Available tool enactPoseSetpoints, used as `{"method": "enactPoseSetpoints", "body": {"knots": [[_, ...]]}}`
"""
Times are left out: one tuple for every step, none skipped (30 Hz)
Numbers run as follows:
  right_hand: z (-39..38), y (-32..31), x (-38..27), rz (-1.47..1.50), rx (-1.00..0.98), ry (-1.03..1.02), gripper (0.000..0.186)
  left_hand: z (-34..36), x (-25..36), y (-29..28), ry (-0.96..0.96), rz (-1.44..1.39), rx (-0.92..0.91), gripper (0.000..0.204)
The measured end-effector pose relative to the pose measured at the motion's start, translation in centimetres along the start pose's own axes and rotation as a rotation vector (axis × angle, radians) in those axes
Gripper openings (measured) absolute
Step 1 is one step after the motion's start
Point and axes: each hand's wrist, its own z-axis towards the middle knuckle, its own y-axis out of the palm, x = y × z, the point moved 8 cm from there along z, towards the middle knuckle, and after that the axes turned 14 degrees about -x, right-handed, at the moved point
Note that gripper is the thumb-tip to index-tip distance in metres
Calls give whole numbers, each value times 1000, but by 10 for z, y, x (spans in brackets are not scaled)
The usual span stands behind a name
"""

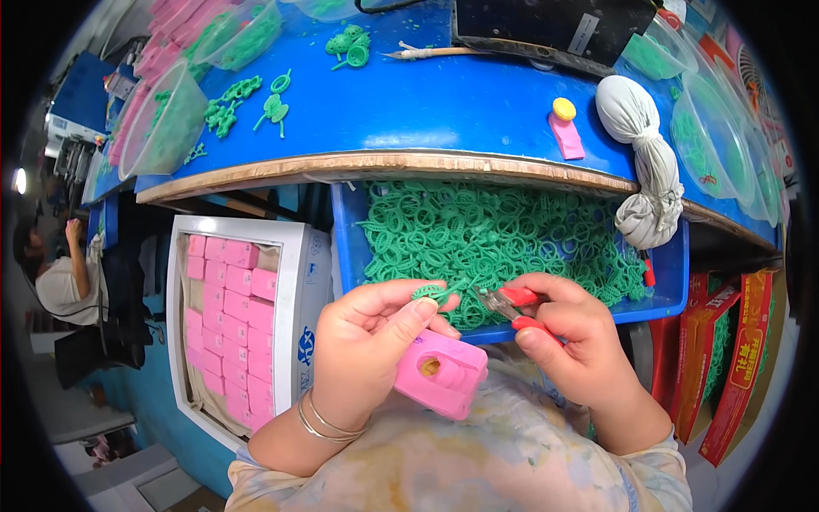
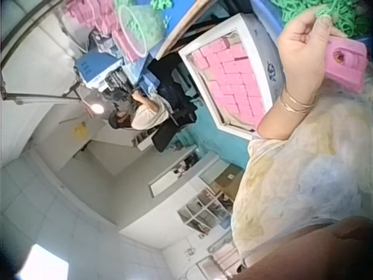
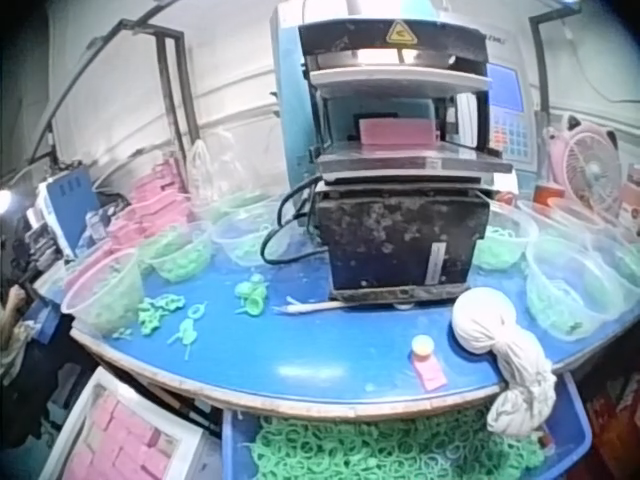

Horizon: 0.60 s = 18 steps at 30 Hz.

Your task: Removing, trimming, and cleaning small green wax parts from a pink flexible mold using pliers and a fine tool.

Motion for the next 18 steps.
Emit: {"method": "enactPoseSetpoints", "body": {"knots": [[1,0,0,1,0,1,17,0,0,1,-2,0,0,16],[1,-1,-1,-42,22,6,16,-1,0,1,-11,-3,5,15],[1,-3,-2,-87,45,11,16,-1,-1,1,-20,-7,8,14],[2,-3,-2,-87,46,12,16,-1,-1,2,-21,-7,7,14],[3,-4,-4,-128,50,-14,16,-1,-1,2,-26,12,8,14],[3,-5,-7,-169,54,-41,16,-2,-1,2,-31,31,9,13],[3,-5,-8,-169,54,-40,16,-2,-2,1,-32,31,9,13],[4,-5,-7,-170,38,-13,16,-2,-3,1,-41,-1,-28,15],[4,-4,-6,-170,22,14,17,-2,-5,2,-50,-33,-64,16],[3,-5,-5,-170,22,14,17,-2,-4,4,-51,-33,-65,16],[2,-6,-4,-185,11,18,18,-2,-3,5,-59,2,-24,14],[2,-6,-3,-201,0,20,19,-3,-2,3,-67,37,17,12],[1,-6,-2,-201,0,20,19,-4,-2,1,-66,38,17,12],[0,-10,1,-182,62,21,20,-4,-2,1,-38,41,-26,15],[-2,-13,3,-166,126,22,21,-4,-1,2,-8,44,-72,18],[1,-13,4,-168,128,20,21,-4,-4,1,-5,44,-74,18],[4,-15,7,-355,162,96,20,-6,4,2,118,186,-100,19],[6,-17,11,-544,199,176,20,-7,14,7,241,325,-129,21]]}}
